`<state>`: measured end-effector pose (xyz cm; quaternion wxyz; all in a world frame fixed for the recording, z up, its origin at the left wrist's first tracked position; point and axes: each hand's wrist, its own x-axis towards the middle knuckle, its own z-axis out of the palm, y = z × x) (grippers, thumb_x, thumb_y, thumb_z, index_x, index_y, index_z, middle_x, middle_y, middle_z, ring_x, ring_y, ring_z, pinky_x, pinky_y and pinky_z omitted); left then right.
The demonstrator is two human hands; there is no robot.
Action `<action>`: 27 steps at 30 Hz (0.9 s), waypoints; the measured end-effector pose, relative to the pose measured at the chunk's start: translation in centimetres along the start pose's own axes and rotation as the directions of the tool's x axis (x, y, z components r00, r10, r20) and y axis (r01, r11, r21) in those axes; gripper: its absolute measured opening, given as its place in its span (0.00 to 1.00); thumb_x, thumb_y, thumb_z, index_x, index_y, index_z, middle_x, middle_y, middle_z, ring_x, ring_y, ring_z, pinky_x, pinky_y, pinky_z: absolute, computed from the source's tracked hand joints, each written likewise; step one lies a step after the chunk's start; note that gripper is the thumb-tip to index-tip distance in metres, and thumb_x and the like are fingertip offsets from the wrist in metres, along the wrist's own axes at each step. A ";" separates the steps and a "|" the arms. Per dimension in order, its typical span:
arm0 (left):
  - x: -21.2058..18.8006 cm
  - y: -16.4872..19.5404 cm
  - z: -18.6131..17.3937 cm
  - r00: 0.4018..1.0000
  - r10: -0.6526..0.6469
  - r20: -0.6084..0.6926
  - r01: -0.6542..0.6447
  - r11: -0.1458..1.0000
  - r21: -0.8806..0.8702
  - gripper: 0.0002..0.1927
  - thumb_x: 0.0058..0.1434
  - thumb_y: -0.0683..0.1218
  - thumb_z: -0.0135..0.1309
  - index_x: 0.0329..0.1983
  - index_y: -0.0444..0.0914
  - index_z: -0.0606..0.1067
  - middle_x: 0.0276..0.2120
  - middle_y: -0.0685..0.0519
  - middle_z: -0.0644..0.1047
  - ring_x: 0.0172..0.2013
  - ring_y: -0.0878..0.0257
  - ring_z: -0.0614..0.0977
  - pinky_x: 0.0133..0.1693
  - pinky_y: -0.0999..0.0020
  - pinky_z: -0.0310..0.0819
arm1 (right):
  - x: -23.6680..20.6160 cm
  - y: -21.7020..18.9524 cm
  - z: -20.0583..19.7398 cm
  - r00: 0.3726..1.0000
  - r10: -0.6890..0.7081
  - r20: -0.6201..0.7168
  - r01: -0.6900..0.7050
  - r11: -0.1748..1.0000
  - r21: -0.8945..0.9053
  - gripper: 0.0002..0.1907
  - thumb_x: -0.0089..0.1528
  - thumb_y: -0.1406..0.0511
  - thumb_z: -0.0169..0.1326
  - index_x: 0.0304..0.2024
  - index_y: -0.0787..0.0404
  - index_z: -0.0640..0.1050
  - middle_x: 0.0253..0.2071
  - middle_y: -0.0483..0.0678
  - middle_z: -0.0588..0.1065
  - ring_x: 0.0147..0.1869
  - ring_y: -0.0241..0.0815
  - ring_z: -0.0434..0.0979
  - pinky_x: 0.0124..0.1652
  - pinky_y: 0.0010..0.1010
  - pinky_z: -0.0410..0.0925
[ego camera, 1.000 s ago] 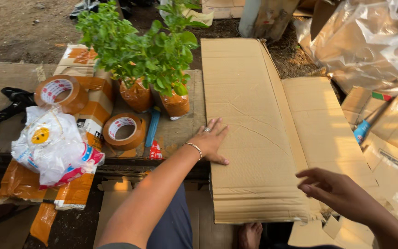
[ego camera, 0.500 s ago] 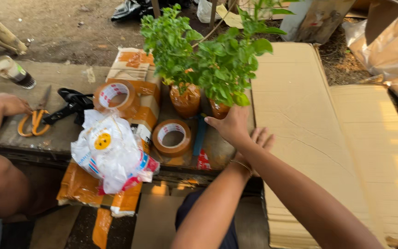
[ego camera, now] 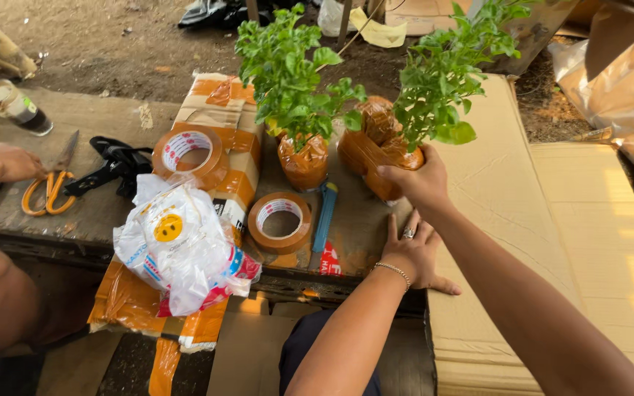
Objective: The person wraps the base of two small plants with brown packing tape, securing them together. They then place the wrapped plants onto a piece of cardboard.
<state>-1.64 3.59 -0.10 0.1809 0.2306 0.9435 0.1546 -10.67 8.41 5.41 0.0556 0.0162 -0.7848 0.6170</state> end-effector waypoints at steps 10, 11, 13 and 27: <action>0.6 0.7 0.2 0.997 -0.038 0.062 0.038 0.999 -0.003 0.77 0.38 0.85 0.51 0.80 0.42 0.34 0.79 0.46 0.32 0.75 0.53 0.38 0.69 0.33 0.11 | -1.1 0.6 -12.8 0.979 0.202 -0.029 -0.176 0.906 0.385 0.43 0.50 0.67 0.63 0.66 0.58 0.61 0.51 0.55 0.73 0.51 0.50 0.79 0.45 0.46 0.77; 0.7 0.8 0.2 0.997 -0.038 0.066 0.037 0.999 0.007 0.77 0.39 0.86 0.50 0.80 0.42 0.34 0.79 0.46 0.32 0.75 0.53 0.39 0.70 0.34 0.11 | -1.4 0.5 -14.4 0.975 0.218 -0.031 -0.187 0.892 0.411 0.42 0.51 0.66 0.62 0.66 0.56 0.62 0.51 0.55 0.74 0.51 0.50 0.79 0.44 0.47 0.76; 0.9 1.2 0.2 0.998 -0.036 0.051 0.034 0.999 0.036 0.76 0.37 0.86 0.49 0.79 0.42 0.35 0.79 0.51 0.34 0.76 0.54 0.35 0.69 0.32 0.12 | -2.3 0.7 -17.8 0.982 0.189 -0.008 -0.163 0.868 0.469 0.38 0.53 0.64 0.60 0.66 0.57 0.63 0.52 0.53 0.74 0.53 0.48 0.78 0.47 0.46 0.76; 1.9 1.6 1.9 0.999 -0.053 -0.007 0.053 0.986 0.160 0.68 0.48 0.78 0.56 0.80 0.49 0.34 0.78 0.50 0.30 0.76 0.53 0.29 0.68 0.32 0.19 | -16.0 10.4 -29.9 0.961 0.125 0.246 -0.253 0.755 0.605 0.40 0.53 0.59 0.56 0.67 0.61 0.62 0.59 0.57 0.70 0.61 0.53 0.74 0.55 0.48 0.72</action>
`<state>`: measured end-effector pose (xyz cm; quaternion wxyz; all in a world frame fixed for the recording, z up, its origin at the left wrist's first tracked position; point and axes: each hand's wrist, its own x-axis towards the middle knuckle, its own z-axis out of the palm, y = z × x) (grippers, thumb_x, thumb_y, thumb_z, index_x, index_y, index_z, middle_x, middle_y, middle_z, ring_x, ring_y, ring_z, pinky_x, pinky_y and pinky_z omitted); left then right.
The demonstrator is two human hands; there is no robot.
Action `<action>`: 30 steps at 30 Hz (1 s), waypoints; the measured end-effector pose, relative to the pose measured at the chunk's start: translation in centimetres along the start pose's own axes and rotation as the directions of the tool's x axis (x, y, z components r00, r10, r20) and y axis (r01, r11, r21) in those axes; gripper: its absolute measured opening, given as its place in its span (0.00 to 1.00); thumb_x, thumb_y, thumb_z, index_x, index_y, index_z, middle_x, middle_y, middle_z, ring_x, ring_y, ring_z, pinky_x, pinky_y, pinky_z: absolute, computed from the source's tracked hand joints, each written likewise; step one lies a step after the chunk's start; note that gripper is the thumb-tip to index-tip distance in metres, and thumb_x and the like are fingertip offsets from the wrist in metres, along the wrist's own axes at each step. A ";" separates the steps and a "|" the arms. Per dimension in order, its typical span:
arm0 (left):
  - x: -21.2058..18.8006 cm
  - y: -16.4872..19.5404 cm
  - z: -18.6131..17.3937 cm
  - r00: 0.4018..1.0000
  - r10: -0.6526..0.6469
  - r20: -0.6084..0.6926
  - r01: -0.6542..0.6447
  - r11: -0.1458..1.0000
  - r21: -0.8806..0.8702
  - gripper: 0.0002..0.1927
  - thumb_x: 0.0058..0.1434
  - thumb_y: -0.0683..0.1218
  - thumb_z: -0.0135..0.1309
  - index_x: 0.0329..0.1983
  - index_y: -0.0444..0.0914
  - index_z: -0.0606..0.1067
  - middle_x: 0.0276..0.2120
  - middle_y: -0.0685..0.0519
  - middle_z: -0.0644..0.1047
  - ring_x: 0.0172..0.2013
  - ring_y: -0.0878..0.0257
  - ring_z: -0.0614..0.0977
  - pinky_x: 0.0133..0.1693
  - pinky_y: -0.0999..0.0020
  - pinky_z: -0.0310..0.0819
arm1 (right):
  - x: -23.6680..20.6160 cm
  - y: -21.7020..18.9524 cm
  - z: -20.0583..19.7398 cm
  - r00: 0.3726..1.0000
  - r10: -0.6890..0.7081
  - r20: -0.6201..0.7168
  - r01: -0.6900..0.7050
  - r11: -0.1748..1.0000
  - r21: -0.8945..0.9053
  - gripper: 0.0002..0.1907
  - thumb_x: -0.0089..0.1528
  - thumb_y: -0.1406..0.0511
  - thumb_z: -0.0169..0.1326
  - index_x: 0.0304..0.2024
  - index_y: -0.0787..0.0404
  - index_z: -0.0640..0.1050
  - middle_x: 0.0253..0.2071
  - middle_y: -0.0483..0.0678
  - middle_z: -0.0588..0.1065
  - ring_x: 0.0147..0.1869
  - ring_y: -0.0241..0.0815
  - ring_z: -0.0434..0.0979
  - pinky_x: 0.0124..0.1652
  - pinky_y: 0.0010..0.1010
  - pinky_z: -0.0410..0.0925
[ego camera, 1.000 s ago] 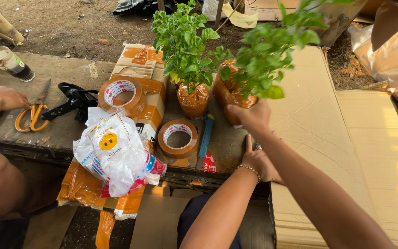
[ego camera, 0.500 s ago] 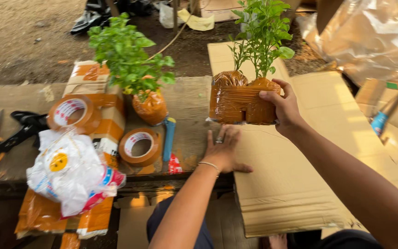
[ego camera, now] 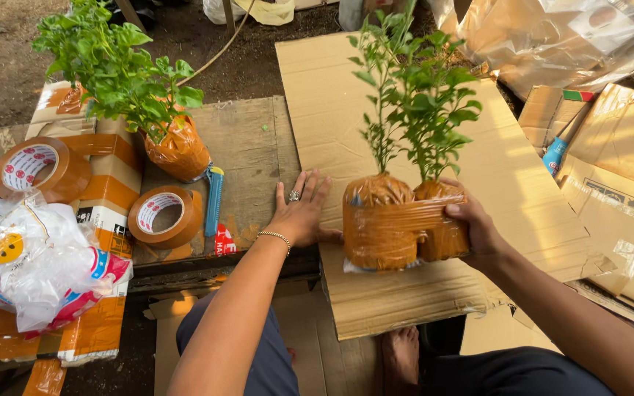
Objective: The person wraps the base of two small plants with brown packing tape, securing them together. They then place the wrapped plants onto a piece of cardboard.
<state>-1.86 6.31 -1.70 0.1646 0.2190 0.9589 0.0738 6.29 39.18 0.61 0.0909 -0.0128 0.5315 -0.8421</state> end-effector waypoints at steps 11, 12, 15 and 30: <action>0.5 -0.7 0.3 0.992 -0.056 0.109 0.047 0.995 0.085 0.37 0.70 0.58 0.46 0.76 0.40 0.51 0.79 0.48 0.38 0.78 0.51 0.25 0.70 0.31 0.16 | 1.1 3.9 1.6 0.960 0.230 0.161 -0.218 0.972 -0.087 0.43 0.48 0.61 0.57 0.67 0.60 0.63 0.57 0.59 0.71 0.59 0.52 0.74 0.56 0.42 0.69; 0.9 -0.9 0.7 0.993 -0.050 0.103 0.045 0.998 0.046 0.37 0.70 0.58 0.46 0.76 0.40 0.51 0.78 0.48 0.38 0.77 0.52 0.25 0.69 0.32 0.16 | 1.2 3.9 1.8 0.959 0.230 0.164 -0.215 0.971 -0.109 0.42 0.49 0.61 0.57 0.67 0.59 0.63 0.57 0.58 0.71 0.59 0.51 0.74 0.57 0.41 0.69; 1.5 -1.5 1.9 1.000 -0.012 0.007 0.012 1.000 0.025 0.34 0.70 0.51 0.45 0.76 0.42 0.50 0.78 0.49 0.38 0.76 0.52 0.26 0.68 0.31 0.17 | 1.2 3.3 2.4 0.960 0.251 0.124 -0.247 0.968 -0.050 0.40 0.51 0.60 0.57 0.65 0.60 0.63 0.55 0.59 0.71 0.58 0.53 0.75 0.54 0.43 0.71; 1.2 -1.4 1.9 0.999 0.019 -0.030 -0.018 0.999 0.034 0.45 0.64 0.41 0.51 0.78 0.39 0.39 0.78 0.47 0.31 0.76 0.52 0.30 0.68 0.30 0.22 | 1.2 0.0 4.1 0.940 0.296 -0.169 -0.341 0.802 -0.490 0.30 0.63 0.57 0.49 0.66 0.58 0.65 0.51 0.57 0.73 0.52 0.45 0.76 0.47 0.38 0.72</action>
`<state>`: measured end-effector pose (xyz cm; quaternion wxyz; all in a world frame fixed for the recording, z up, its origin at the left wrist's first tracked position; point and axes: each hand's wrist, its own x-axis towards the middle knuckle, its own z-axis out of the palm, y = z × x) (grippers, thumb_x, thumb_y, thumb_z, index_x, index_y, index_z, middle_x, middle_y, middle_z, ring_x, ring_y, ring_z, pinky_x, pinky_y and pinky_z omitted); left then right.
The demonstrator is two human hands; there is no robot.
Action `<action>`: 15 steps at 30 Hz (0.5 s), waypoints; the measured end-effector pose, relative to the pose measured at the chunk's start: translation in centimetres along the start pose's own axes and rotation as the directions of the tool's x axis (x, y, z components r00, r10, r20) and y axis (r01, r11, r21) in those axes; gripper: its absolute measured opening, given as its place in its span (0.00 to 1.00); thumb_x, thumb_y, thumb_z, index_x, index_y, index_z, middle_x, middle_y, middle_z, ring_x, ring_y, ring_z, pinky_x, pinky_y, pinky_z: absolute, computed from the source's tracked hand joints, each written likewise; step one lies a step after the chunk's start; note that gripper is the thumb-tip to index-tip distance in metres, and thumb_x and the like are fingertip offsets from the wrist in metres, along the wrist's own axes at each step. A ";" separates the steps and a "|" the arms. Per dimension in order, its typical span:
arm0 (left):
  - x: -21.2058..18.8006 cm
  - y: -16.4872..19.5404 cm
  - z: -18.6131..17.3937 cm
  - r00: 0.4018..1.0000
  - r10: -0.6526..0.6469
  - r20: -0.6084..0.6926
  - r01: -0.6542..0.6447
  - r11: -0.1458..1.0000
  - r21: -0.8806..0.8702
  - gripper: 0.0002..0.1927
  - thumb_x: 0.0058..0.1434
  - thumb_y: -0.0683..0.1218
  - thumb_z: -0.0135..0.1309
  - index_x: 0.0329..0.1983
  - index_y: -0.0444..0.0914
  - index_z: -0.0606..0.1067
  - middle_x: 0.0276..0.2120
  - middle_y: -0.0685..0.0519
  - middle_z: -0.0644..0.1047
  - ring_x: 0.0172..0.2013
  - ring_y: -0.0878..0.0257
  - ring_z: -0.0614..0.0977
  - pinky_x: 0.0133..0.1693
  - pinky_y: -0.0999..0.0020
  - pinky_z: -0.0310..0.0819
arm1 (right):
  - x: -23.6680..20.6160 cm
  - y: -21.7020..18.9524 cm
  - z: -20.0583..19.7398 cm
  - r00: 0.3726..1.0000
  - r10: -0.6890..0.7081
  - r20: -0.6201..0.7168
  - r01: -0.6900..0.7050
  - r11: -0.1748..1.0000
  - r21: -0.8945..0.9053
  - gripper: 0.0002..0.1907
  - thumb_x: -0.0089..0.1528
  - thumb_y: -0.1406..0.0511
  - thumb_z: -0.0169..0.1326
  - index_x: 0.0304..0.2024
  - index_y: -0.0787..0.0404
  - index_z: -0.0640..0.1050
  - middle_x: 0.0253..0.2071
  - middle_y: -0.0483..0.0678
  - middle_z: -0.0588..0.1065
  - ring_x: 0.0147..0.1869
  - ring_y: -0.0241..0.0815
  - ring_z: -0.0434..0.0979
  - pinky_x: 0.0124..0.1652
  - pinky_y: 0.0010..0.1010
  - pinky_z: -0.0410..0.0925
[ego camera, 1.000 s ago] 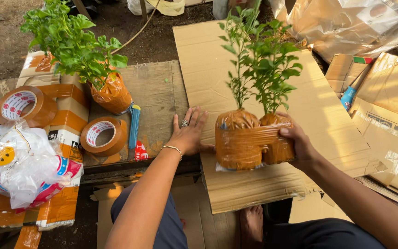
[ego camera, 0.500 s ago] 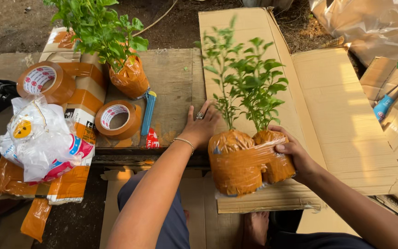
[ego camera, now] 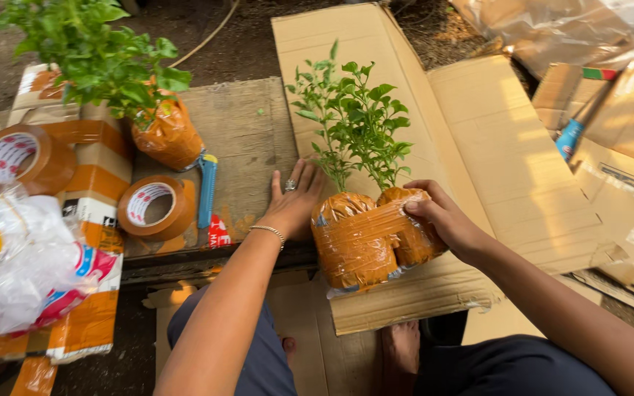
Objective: The person wraps the base of two small plants with brown packing tape, securing them together. They then place the wrapped plants onto a piece of cardboard.
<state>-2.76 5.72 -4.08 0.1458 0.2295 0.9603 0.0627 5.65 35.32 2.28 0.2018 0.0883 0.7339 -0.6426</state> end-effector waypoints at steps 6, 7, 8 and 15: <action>-1.2 0.5 -0.8 0.993 -0.043 -0.114 0.032 0.995 -0.099 0.57 0.59 0.47 0.57 0.74 0.25 0.30 0.75 0.32 0.27 0.75 0.43 0.28 0.68 0.36 0.20 | -0.8 -0.5 -0.5 0.924 -0.352 -0.149 0.251 0.852 -0.460 0.33 0.62 0.52 0.54 0.63 0.63 0.65 0.55 0.59 0.74 0.56 0.49 0.77 0.48 0.38 0.75; -1.5 0.7 -1.2 0.992 -0.072 -0.100 0.067 0.996 -0.059 0.58 0.59 0.47 0.57 0.75 0.23 0.29 0.74 0.30 0.26 0.75 0.41 0.27 0.67 0.34 0.19 | -1.0 -0.7 -0.4 0.937 -0.315 -0.147 0.213 0.854 -0.475 0.33 0.63 0.52 0.53 0.64 0.62 0.65 0.55 0.59 0.74 0.54 0.49 0.78 0.47 0.38 0.76; -1.7 1.0 -1.7 0.990 -0.104 -0.093 0.103 0.995 -0.018 0.59 0.60 0.47 0.57 0.75 0.22 0.29 0.74 0.28 0.25 0.75 0.39 0.26 0.66 0.32 0.19 | -1.1 -0.8 -0.3 0.948 -0.283 -0.145 0.179 0.851 -0.493 0.33 0.63 0.52 0.51 0.65 0.62 0.65 0.56 0.58 0.74 0.53 0.49 0.79 0.46 0.39 0.76; -4.5 2.1 -3.2 0.979 -0.201 0.020 0.202 0.976 -0.077 0.58 0.60 0.57 0.58 0.75 0.30 0.32 0.75 0.32 0.29 0.76 0.43 0.30 0.68 0.31 0.22 | -1.9 0.3 -0.1 0.969 -0.170 -0.180 0.056 0.860 -0.507 0.28 0.69 0.53 0.41 0.68 0.58 0.66 0.53 0.58 0.79 0.52 0.48 0.82 0.47 0.39 0.75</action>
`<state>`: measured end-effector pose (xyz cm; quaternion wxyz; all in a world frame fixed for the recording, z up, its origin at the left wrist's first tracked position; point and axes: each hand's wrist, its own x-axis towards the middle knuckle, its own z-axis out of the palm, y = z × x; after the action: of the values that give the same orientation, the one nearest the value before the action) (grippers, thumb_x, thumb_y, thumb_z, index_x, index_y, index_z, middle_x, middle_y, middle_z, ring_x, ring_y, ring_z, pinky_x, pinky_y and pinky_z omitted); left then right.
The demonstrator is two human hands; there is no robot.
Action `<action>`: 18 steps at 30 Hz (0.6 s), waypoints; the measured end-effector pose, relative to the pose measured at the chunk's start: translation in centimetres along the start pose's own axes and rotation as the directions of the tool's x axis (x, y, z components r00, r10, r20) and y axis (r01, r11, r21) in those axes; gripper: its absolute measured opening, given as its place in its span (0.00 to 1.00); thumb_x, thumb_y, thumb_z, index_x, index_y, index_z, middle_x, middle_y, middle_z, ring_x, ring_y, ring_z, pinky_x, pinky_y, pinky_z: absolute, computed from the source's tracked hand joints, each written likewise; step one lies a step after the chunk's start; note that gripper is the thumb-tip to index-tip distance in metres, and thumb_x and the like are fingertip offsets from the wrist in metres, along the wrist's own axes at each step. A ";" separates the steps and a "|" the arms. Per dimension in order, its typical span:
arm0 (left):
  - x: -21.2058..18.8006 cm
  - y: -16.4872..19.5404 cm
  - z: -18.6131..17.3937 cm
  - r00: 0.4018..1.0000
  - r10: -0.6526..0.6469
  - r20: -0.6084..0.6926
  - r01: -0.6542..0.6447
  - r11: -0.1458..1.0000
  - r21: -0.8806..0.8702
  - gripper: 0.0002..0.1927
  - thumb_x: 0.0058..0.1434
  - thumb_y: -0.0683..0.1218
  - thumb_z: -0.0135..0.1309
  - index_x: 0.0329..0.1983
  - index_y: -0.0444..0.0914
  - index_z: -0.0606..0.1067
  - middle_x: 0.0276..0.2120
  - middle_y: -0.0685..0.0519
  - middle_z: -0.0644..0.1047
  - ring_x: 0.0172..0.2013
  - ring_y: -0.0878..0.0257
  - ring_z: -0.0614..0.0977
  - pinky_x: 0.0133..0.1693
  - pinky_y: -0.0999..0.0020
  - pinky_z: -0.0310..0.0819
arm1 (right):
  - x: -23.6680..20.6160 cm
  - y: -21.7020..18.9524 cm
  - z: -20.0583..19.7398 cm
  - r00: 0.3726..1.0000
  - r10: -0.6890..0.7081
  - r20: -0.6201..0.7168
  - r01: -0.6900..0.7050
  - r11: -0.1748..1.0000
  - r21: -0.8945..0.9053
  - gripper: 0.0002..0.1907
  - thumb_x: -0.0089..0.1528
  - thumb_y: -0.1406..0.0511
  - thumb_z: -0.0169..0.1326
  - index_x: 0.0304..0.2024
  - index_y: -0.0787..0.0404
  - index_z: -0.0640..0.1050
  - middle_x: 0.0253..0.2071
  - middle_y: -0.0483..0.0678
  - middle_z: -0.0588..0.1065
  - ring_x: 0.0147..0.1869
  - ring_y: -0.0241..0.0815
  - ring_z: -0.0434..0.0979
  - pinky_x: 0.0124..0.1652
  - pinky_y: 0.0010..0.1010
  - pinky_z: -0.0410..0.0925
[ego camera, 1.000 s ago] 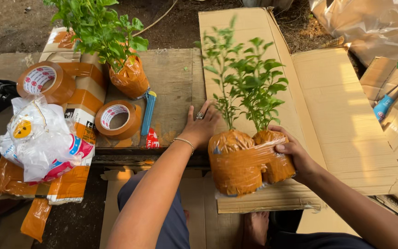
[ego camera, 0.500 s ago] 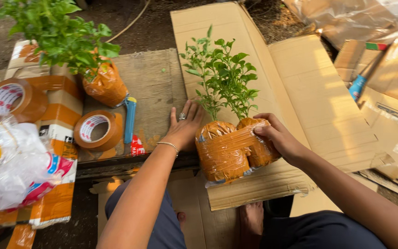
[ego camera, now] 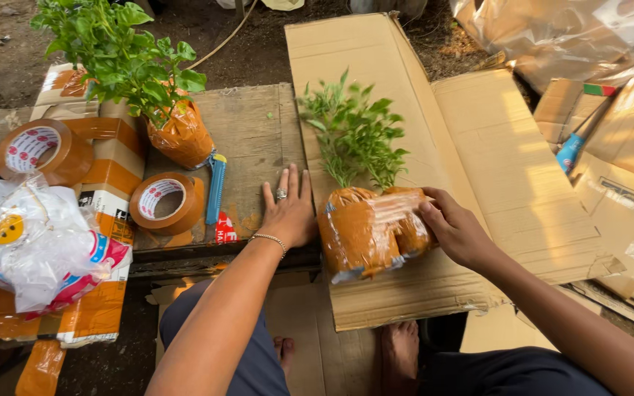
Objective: The person wraps the base of two small plants with brown packing tape, securing them together. They then place the wrapped plants onto a piece of cardboard.
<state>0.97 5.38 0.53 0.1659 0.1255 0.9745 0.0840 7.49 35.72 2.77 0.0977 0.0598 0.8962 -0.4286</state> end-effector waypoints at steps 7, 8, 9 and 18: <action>0.8 0.0 1.0 0.999 -0.013 -0.032 0.016 0.995 0.100 0.57 0.59 0.52 0.59 0.78 0.33 0.34 0.76 0.35 0.34 0.75 0.42 0.35 0.67 0.31 0.29 | 0.4 1.8 -1.9 0.972 -0.193 -0.132 0.184 0.980 -0.076 0.28 0.70 0.55 0.42 0.68 0.62 0.63 0.57 0.58 0.75 0.54 0.49 0.80 0.48 0.39 0.73; 1.0 -0.1 1.1 0.999 -0.019 -0.029 0.022 0.992 0.123 0.58 0.58 0.51 0.60 0.78 0.34 0.35 0.76 0.35 0.36 0.76 0.42 0.37 0.67 0.31 0.31 | 0.5 2.3 -2.9 0.962 -0.224 -0.155 0.214 0.974 -0.073 0.27 0.70 0.55 0.42 0.68 0.62 0.64 0.56 0.57 0.75 0.53 0.48 0.80 0.49 0.39 0.73; 1.0 -0.3 1.2 0.996 0.002 -0.092 0.013 0.985 0.170 0.54 0.58 0.50 0.60 0.78 0.36 0.40 0.76 0.38 0.40 0.75 0.44 0.43 0.66 0.34 0.39 | 0.4 3.2 -3.8 0.954 -0.245 -0.175 0.237 0.969 -0.069 0.27 0.69 0.55 0.41 0.67 0.62 0.65 0.56 0.56 0.76 0.53 0.47 0.80 0.49 0.38 0.72; 0.2 -2.4 -1.2 0.920 -0.025 -0.390 -0.026 0.992 -0.125 0.14 0.69 0.51 0.49 0.50 0.42 0.81 0.43 0.40 0.82 0.45 0.42 0.83 0.48 0.47 0.76 | -4.0 15.3 -11.0 0.811 0.459 -0.364 -0.403 0.888 0.222 0.21 0.72 0.57 0.47 0.61 0.62 0.75 0.51 0.52 0.80 0.51 0.45 0.79 0.45 0.38 0.70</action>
<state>-0.18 3.01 1.13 -0.0241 0.0956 0.9806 0.1695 12.97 53.76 -1.20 -0.0002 0.3557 0.8286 -0.4323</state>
